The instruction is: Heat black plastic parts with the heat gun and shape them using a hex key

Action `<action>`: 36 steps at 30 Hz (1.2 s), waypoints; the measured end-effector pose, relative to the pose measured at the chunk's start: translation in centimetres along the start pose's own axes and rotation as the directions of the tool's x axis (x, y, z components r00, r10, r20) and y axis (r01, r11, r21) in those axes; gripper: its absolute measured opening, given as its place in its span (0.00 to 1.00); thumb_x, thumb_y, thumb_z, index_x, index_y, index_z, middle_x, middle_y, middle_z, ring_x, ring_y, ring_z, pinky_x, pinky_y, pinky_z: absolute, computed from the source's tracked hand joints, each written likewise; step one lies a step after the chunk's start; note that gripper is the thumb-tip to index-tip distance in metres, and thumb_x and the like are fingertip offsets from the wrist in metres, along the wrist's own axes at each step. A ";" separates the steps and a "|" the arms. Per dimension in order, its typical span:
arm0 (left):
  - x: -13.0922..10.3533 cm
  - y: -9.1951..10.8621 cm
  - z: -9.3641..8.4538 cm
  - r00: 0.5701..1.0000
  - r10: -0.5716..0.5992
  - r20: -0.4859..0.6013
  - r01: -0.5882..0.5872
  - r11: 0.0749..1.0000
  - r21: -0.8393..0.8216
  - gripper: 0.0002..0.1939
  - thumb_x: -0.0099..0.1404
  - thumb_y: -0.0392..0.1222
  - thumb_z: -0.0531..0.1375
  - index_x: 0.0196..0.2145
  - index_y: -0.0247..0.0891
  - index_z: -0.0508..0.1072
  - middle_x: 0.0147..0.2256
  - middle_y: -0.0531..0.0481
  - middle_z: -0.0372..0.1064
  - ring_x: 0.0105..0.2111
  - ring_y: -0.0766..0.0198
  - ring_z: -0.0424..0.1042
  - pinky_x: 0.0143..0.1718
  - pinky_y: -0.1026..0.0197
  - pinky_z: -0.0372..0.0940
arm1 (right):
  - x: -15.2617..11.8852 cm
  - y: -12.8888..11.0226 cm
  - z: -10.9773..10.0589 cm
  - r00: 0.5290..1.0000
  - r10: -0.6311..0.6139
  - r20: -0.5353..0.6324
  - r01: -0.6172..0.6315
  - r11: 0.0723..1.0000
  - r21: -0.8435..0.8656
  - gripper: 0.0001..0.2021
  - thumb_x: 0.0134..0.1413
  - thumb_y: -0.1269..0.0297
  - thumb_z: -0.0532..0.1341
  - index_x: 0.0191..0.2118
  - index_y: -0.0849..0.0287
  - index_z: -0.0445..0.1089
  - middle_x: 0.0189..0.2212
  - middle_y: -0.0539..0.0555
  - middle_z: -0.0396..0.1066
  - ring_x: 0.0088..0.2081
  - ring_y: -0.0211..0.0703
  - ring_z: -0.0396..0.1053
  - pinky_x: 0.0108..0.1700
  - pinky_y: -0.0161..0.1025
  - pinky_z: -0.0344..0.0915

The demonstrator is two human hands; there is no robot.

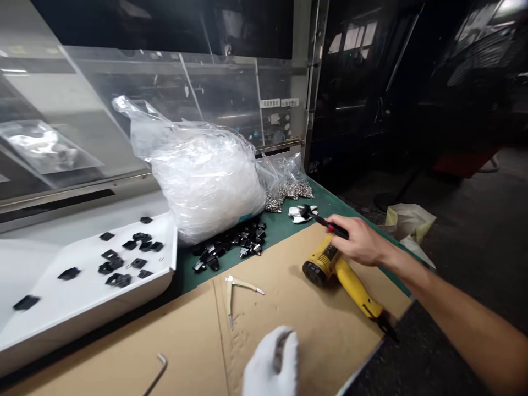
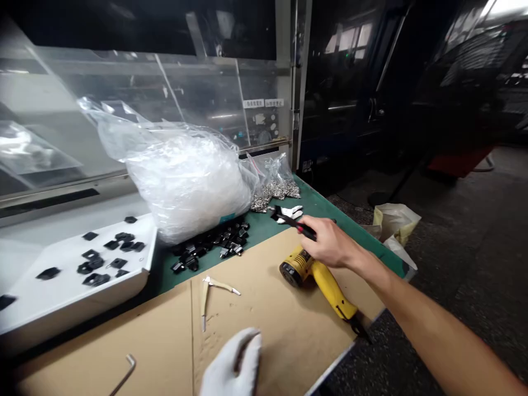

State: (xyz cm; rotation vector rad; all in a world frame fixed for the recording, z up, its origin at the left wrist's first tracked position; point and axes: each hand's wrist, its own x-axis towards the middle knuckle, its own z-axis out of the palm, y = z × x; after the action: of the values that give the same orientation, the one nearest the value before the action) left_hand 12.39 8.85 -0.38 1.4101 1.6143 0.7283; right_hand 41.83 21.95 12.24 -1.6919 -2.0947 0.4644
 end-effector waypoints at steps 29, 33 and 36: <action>5.7 11.1 11.4 0.936 -0.241 0.255 0.346 0.757 -0.555 0.18 0.56 0.52 0.69 0.31 0.39 0.66 0.18 0.54 0.67 0.15 0.64 0.66 0.17 0.62 0.62 | -14.6 5.1 10.8 0.848 0.427 -0.315 -0.043 0.648 0.761 0.05 0.61 0.67 0.52 0.42 0.55 0.61 0.41 0.56 0.75 0.38 0.45 0.76 0.42 0.42 0.73; 4.0 9.5 8.1 0.942 -0.249 0.225 0.333 0.776 -0.535 0.22 0.55 0.56 0.71 0.34 0.38 0.69 0.20 0.54 0.69 0.18 0.64 0.67 0.20 0.62 0.65 | -16.0 4.4 11.3 0.857 0.435 -0.275 -0.087 0.649 0.756 0.06 0.60 0.69 0.52 0.42 0.55 0.62 0.42 0.55 0.76 0.37 0.44 0.76 0.42 0.42 0.71; 2.0 7.9 5.3 0.938 -0.250 0.241 0.341 0.791 -0.508 0.23 0.55 0.59 0.70 0.33 0.37 0.70 0.20 0.53 0.69 0.18 0.63 0.67 0.20 0.61 0.65 | -16.9 3.7 11.0 0.880 0.408 -0.242 -0.115 0.678 0.726 0.06 0.59 0.70 0.54 0.42 0.55 0.65 0.41 0.53 0.76 0.34 0.42 0.74 0.41 0.41 0.70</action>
State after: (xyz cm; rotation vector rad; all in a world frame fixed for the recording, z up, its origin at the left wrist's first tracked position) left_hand 20.80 11.79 3.42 0.7559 1.3137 0.7812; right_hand 42.47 6.19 -0.81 -1.4528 -1.1476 0.8115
